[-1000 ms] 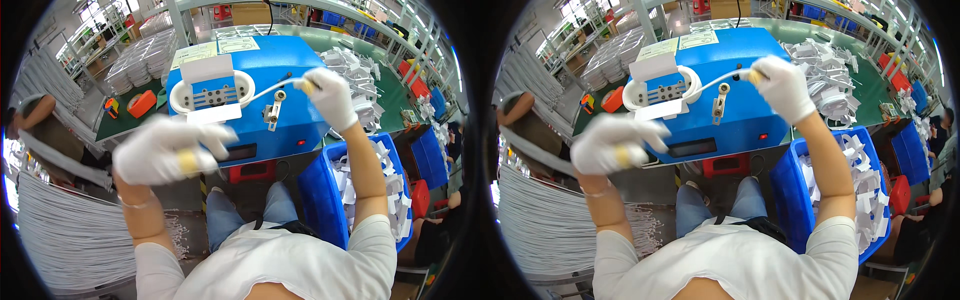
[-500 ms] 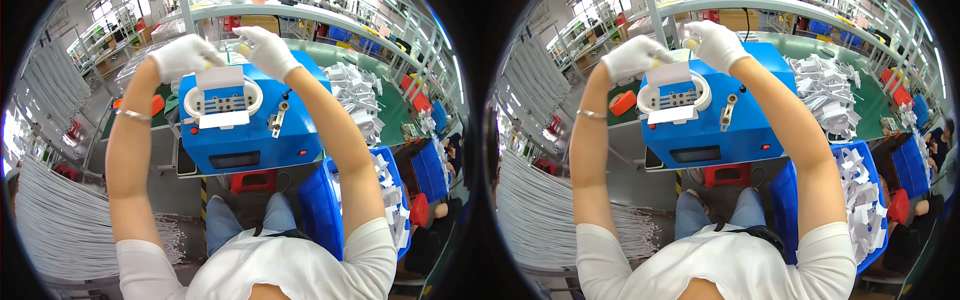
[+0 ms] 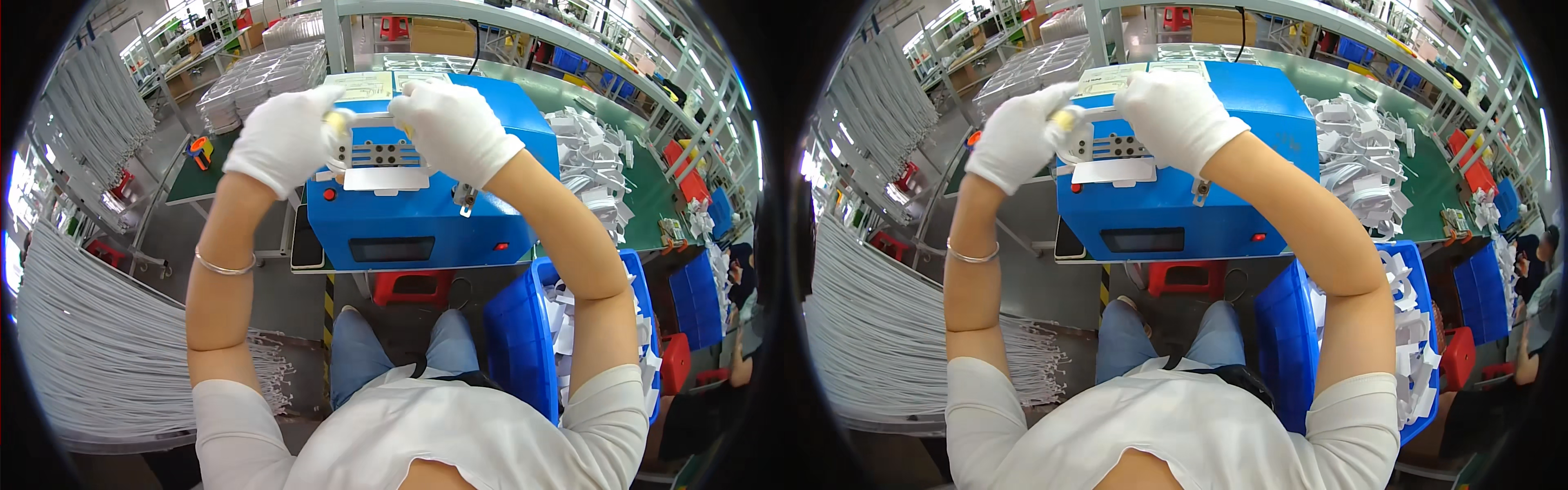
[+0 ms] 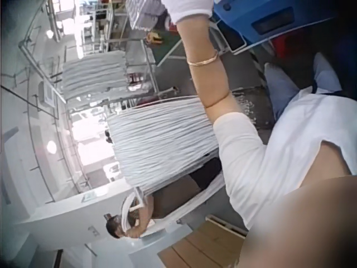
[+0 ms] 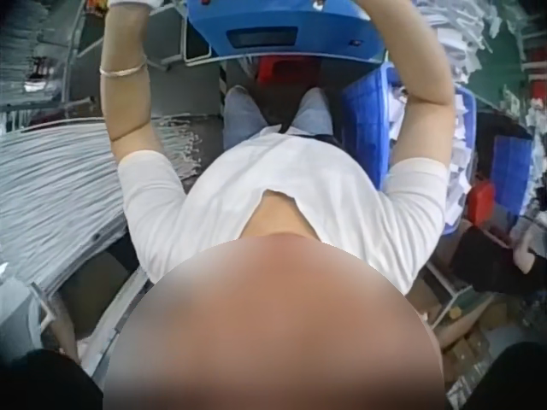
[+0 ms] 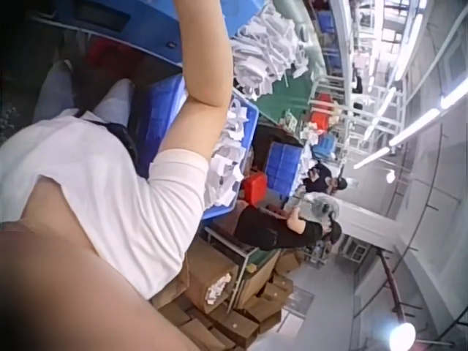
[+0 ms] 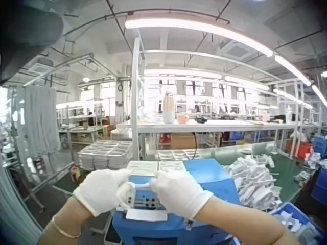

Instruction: Take white cables from a bundle, feed them through a machine for processing, and bundle them into storage bins.

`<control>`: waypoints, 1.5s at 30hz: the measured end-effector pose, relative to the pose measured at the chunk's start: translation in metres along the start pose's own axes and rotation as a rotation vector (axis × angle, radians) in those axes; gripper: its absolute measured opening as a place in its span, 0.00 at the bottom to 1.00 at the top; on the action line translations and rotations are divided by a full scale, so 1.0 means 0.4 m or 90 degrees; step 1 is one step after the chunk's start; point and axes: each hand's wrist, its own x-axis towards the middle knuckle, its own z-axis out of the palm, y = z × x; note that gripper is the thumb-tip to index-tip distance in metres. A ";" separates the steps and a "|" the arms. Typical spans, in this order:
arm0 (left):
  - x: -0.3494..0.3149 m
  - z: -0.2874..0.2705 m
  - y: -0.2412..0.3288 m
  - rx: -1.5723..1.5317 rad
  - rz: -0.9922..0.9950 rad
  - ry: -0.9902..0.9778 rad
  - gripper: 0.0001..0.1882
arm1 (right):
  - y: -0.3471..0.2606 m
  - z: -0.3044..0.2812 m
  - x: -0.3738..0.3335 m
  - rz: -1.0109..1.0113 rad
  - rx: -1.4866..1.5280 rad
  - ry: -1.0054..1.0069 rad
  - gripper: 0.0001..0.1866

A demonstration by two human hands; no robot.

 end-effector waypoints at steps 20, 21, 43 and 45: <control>0.024 0.077 -0.016 -0.051 -0.016 -0.016 0.18 | 0.010 0.017 0.021 0.295 0.498 -0.108 0.07; 0.022 0.077 -0.017 -0.051 -0.021 -0.020 0.18 | 0.012 0.016 0.021 0.293 0.501 -0.105 0.07; 0.014 0.097 -0.036 -0.077 0.095 0.119 0.07 | 0.019 0.032 0.060 0.379 0.598 -0.203 0.09; 0.014 0.102 -0.041 -0.080 0.088 0.118 0.08 | 0.025 0.040 0.063 0.357 0.542 -0.271 0.10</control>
